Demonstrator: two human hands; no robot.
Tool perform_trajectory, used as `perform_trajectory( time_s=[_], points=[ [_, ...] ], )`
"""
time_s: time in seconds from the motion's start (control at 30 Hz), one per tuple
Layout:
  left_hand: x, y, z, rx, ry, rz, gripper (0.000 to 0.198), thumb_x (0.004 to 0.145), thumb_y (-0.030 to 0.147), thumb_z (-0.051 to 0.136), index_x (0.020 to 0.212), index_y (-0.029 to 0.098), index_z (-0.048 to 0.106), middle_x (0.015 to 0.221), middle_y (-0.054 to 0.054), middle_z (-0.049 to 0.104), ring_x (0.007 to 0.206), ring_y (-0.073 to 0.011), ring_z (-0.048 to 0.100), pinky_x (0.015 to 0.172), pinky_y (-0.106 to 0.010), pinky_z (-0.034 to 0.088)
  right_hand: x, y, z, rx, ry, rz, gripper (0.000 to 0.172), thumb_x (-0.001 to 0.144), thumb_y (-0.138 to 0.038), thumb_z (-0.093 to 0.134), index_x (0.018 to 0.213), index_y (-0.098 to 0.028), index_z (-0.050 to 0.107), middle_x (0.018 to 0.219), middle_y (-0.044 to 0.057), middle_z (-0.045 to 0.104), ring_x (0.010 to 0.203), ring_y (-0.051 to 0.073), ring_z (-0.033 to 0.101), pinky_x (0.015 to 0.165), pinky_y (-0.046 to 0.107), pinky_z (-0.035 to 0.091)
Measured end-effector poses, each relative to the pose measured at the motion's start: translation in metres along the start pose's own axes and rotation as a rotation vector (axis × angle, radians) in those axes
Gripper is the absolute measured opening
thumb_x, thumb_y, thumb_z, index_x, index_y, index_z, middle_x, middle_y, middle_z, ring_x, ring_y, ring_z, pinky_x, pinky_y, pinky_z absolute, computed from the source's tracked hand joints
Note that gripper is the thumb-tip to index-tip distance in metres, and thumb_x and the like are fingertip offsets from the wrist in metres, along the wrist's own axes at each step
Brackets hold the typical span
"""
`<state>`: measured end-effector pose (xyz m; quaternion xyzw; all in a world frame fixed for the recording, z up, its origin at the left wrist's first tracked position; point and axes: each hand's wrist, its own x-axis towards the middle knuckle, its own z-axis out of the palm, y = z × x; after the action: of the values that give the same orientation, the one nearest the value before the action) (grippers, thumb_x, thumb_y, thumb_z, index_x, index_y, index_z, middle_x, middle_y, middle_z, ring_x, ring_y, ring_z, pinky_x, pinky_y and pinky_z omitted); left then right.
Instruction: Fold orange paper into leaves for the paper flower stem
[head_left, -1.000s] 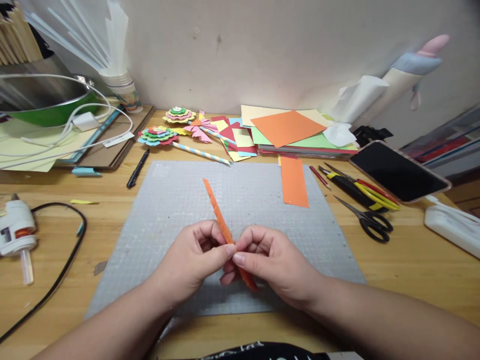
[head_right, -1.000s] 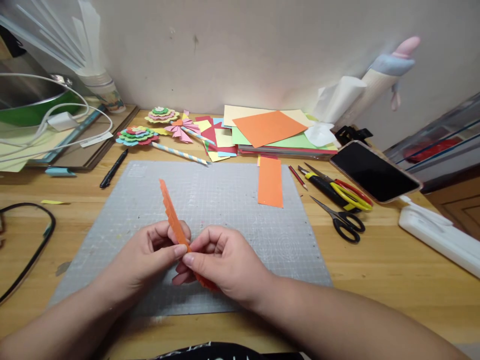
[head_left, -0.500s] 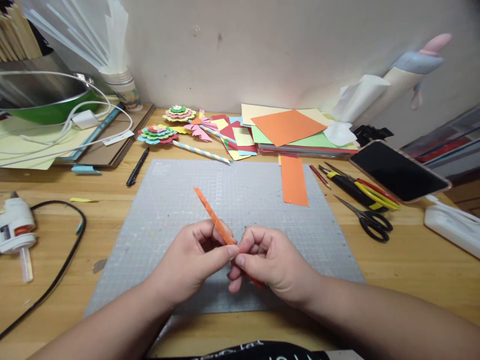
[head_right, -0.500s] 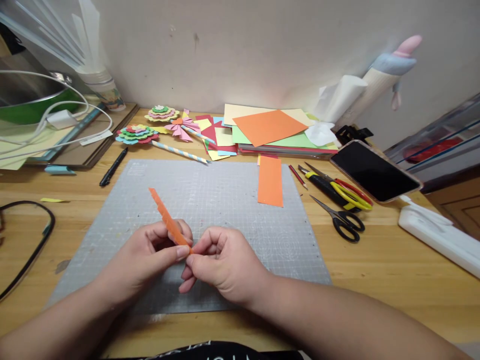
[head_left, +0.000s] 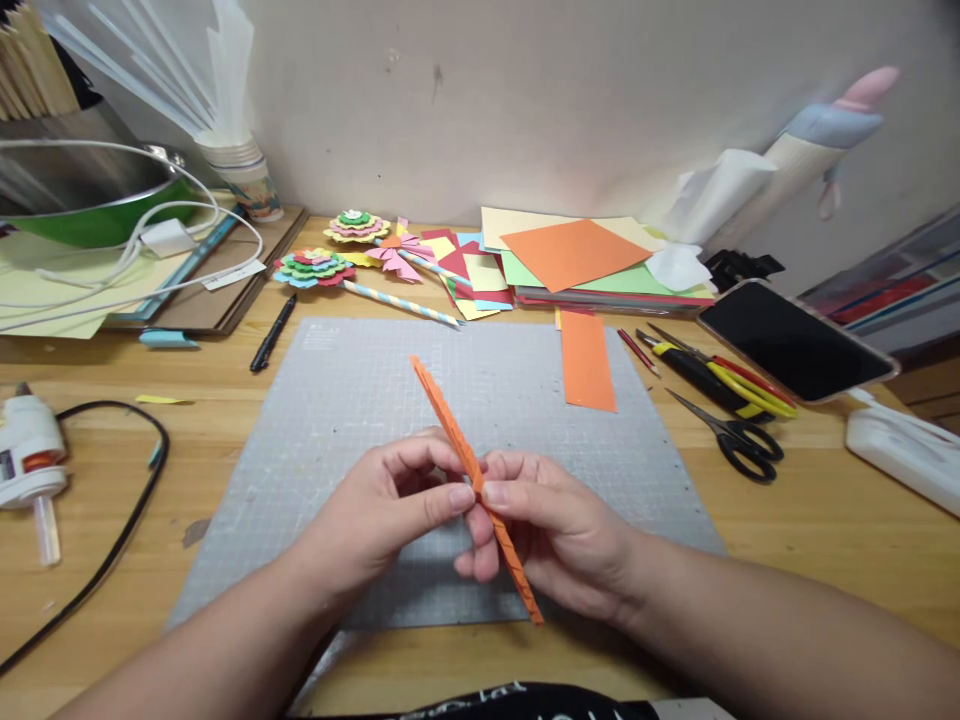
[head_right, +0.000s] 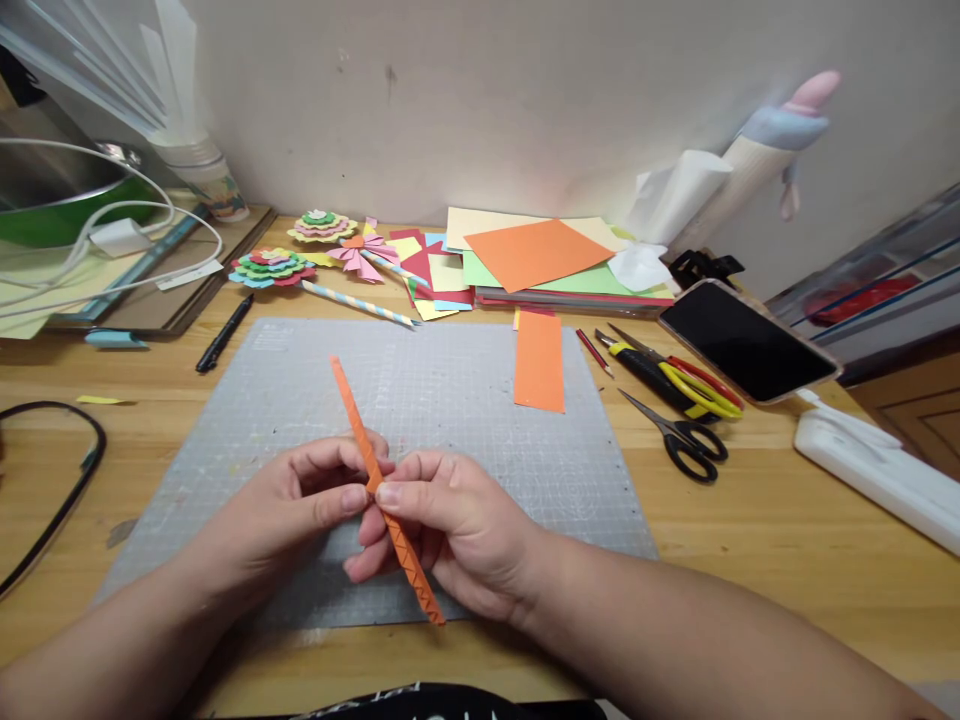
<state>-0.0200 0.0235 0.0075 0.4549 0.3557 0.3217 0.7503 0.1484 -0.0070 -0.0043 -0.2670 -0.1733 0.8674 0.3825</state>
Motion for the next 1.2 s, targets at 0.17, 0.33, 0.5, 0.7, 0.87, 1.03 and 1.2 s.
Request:
perform_trajectory(
  time_s=[0.17,0.33,0.5,0.7,0.87,1.03,1.2],
  points=[
    [-0.0017,0.0001,0.0,-0.022,-0.006,-0.023,0.007,0.073,0.024,0.073,0.075,0.02,0.068,0.08,0.001,0.064,0.077,-0.0116,0.06,0.074,-0.023,0.048,-0.0005,-0.001,0.0023,0.012,-0.019,0.021,0.017,0.075,-0.024,0.071,0.074,-0.013,0.058,0.063,0.0,0.069,0.054,0.012,0.068,0.063,0.025,0.055],
    [-0.0035,-0.0001,0.0016,-0.012,0.018,-0.029,0.01,0.07,0.023,0.075,0.072,0.019,0.066,0.079,0.0,0.065,0.073,-0.0127,0.062,0.069,-0.025,0.05,-0.001,0.0009,0.0029,-0.023,0.018,-0.013,0.019,0.073,-0.024,0.071,0.073,-0.015,0.055,0.061,0.0,0.07,0.052,0.013,0.068,0.062,0.026,0.055],
    [-0.0041,0.0003,0.006,-0.019,-0.019,-0.08,0.013,0.072,0.026,0.073,0.074,0.019,0.063,0.067,0.0,0.065,0.06,-0.0146,0.064,0.059,-0.027,0.05,-0.0015,0.004,0.0024,-0.064,0.021,-0.051,0.018,0.075,-0.021,0.068,0.072,-0.016,0.051,0.056,-0.002,0.068,0.049,0.011,0.067,0.061,0.025,0.054],
    [-0.0046,-0.0017,0.0068,-0.115,-0.066,-0.103,0.013,0.073,0.026,0.072,0.076,0.019,0.062,0.062,0.001,0.063,0.056,-0.0139,0.063,0.055,-0.026,0.048,-0.0013,0.0021,0.0052,-0.091,0.007,-0.034,0.021,0.075,-0.022,0.07,0.072,-0.016,0.05,0.059,-0.002,0.069,0.052,0.012,0.068,0.063,0.027,0.055],
    [-0.0045,-0.0034,0.0064,-0.171,-0.097,-0.139,0.015,0.073,0.028,0.071,0.083,0.02,0.063,0.058,0.002,0.061,0.054,-0.0134,0.061,0.053,-0.024,0.046,-0.0006,0.0024,0.0068,-0.077,0.004,-0.028,0.023,0.073,-0.023,0.073,0.074,-0.016,0.05,0.061,-0.001,0.07,0.054,0.013,0.069,0.061,0.026,0.055],
    [-0.0026,-0.0045,0.0061,-0.173,0.0,-0.138,0.013,0.07,0.026,0.072,0.079,0.018,0.065,0.073,0.001,0.062,0.056,-0.0099,0.056,0.056,-0.023,0.046,0.0009,0.0041,0.0071,-0.084,0.023,-0.074,0.023,0.074,-0.023,0.073,0.074,-0.015,0.05,0.062,-0.001,0.069,0.055,0.012,0.069,0.057,0.022,0.054],
    [-0.0023,-0.0044,0.004,-0.147,0.115,-0.126,0.015,0.07,0.026,0.072,0.082,0.019,0.067,0.072,0.001,0.064,0.064,-0.0117,0.057,0.065,-0.025,0.046,0.0007,0.0047,0.0065,-0.148,0.037,-0.052,0.025,0.077,-0.028,0.07,0.083,-0.017,0.049,0.065,-0.002,0.068,0.056,0.013,0.069,0.056,0.023,0.055]
  ],
)
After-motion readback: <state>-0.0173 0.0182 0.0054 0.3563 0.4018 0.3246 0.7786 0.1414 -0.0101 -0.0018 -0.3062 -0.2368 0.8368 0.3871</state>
